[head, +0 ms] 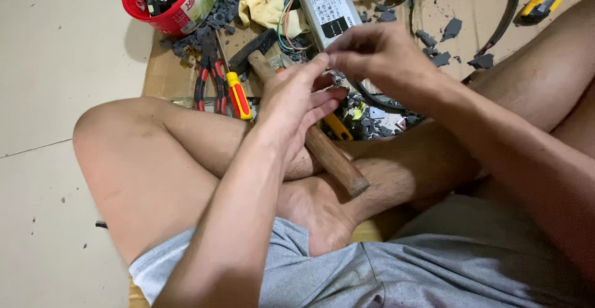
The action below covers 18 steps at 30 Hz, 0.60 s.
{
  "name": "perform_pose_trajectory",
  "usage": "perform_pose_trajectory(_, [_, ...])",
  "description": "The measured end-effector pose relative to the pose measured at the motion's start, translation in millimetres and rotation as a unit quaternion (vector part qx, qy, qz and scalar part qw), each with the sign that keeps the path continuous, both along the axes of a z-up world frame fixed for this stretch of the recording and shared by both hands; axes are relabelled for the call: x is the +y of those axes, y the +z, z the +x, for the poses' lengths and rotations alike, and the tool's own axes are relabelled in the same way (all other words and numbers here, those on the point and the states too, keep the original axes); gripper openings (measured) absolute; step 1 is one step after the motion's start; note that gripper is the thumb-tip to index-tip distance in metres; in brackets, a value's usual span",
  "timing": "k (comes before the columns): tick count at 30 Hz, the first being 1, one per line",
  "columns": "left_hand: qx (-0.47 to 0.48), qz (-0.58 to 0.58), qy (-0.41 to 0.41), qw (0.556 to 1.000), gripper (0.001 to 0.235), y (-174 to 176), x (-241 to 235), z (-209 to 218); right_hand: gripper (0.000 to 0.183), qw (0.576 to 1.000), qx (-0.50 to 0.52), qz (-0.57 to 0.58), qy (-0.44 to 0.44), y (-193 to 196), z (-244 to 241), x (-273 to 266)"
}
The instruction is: The person sits on the floor and uses a hammer to break apart a power supply unit and a circuit board. They extract copper wire from the components and place it into a red bucket, then continue to dismantle the circuit board.
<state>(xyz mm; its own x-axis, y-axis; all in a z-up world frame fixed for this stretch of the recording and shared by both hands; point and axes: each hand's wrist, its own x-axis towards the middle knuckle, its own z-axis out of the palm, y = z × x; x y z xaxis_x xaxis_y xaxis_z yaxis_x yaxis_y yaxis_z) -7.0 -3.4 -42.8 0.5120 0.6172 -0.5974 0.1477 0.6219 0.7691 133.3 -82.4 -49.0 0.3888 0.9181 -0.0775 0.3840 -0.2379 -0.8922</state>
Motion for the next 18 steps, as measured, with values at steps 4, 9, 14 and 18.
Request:
perform_pose_trajectory(4, [-0.065, -0.024, 0.053, 0.996, 0.013, -37, 10, 0, 0.022, 0.996, 0.067, -0.015, 0.06, 6, -7, 3])
perform_pose_trajectory(9, [0.001, -0.004, 0.091, 0.996, 0.022, -33, 44, -21, 0.025, 0.986, -0.109, -0.109, 0.055, -17, -3, 10])
perform_pose_trajectory(14, [-0.248, -0.078, 0.251, 0.933, 0.02, 13, 143, -15, 0.055, 0.928, -0.284, -0.217, 0.102, -81, 9, 16])
perform_pose_trajectory(18, [-0.206, -0.04, 0.295, 0.932, 0.033, -25, 170, -45, 0.046, 0.94, -0.27, -0.185, 0.097, -88, 15, 22])
